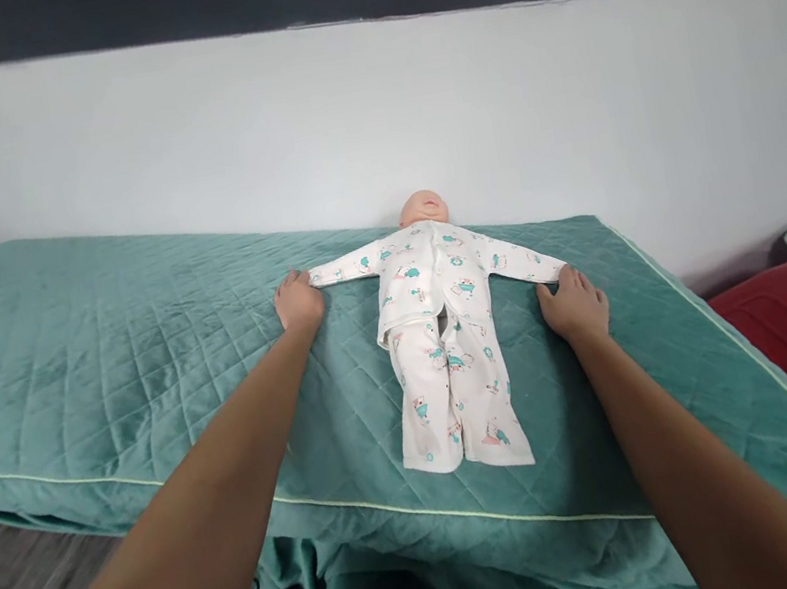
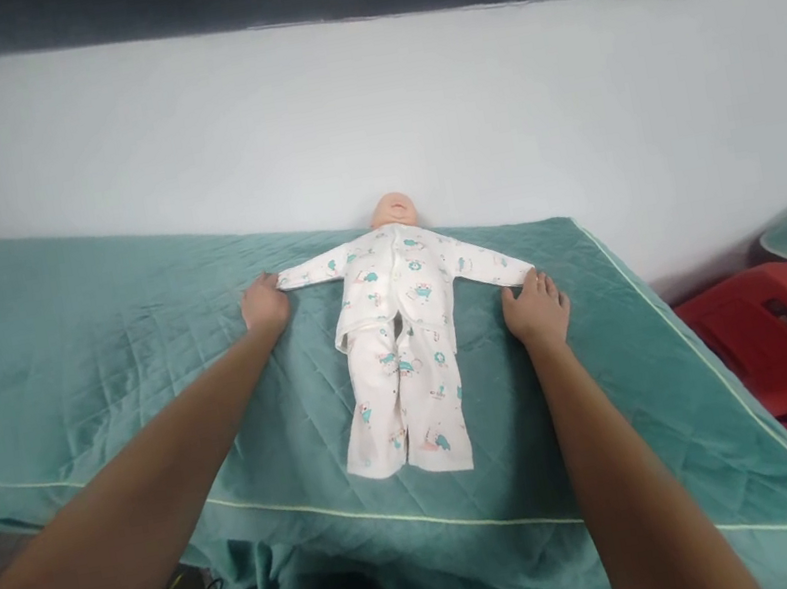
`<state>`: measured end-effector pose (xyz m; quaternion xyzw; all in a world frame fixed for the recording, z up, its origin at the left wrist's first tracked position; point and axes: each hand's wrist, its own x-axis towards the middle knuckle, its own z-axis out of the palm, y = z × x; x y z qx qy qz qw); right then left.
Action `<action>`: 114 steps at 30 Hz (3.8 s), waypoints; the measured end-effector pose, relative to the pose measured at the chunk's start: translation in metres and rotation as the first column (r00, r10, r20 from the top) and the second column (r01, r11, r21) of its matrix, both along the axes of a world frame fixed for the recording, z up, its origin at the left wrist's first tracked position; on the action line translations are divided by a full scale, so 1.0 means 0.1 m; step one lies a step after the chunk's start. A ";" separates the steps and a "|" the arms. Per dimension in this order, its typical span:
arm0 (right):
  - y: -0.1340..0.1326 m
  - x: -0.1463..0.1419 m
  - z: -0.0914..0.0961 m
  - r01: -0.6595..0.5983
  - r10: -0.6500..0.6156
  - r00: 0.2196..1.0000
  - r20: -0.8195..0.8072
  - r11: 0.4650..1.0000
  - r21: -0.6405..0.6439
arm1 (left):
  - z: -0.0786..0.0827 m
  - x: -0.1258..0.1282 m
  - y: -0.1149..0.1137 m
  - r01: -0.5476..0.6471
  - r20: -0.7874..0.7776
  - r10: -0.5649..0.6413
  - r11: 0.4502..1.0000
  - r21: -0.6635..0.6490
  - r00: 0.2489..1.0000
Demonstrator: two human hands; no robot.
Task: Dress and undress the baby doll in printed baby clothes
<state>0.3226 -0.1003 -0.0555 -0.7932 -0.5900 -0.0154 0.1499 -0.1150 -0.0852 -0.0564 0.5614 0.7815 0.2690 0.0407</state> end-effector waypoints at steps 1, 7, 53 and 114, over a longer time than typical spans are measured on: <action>-0.01 -0.01 0.01 0.003 -0.003 1.000 -0.002 1.000 -0.010 | -0.01 -0.01 0.01 -0.007 0.001 0.007 1.000 -0.001 1.000; -0.08 -0.04 0.01 0.024 -0.025 1.000 -0.017 0.999 -0.025 | -0.04 -0.03 0.06 -0.022 0.006 0.022 1.000 0.007 1.000; -2.44 -1.37 0.17 -0.653 0.783 0.622 -0.023 0.535 0.536 | -0.21 1.04 -2.61 0.652 0.037 -0.754 0.591 0.476 0.656; -2.44 -0.94 -0.28 -0.380 0.593 0.695 -0.406 0.783 0.493 | -1.54 1.97 -4.23 0.841 -0.263 -0.811 0.441 0.313 0.524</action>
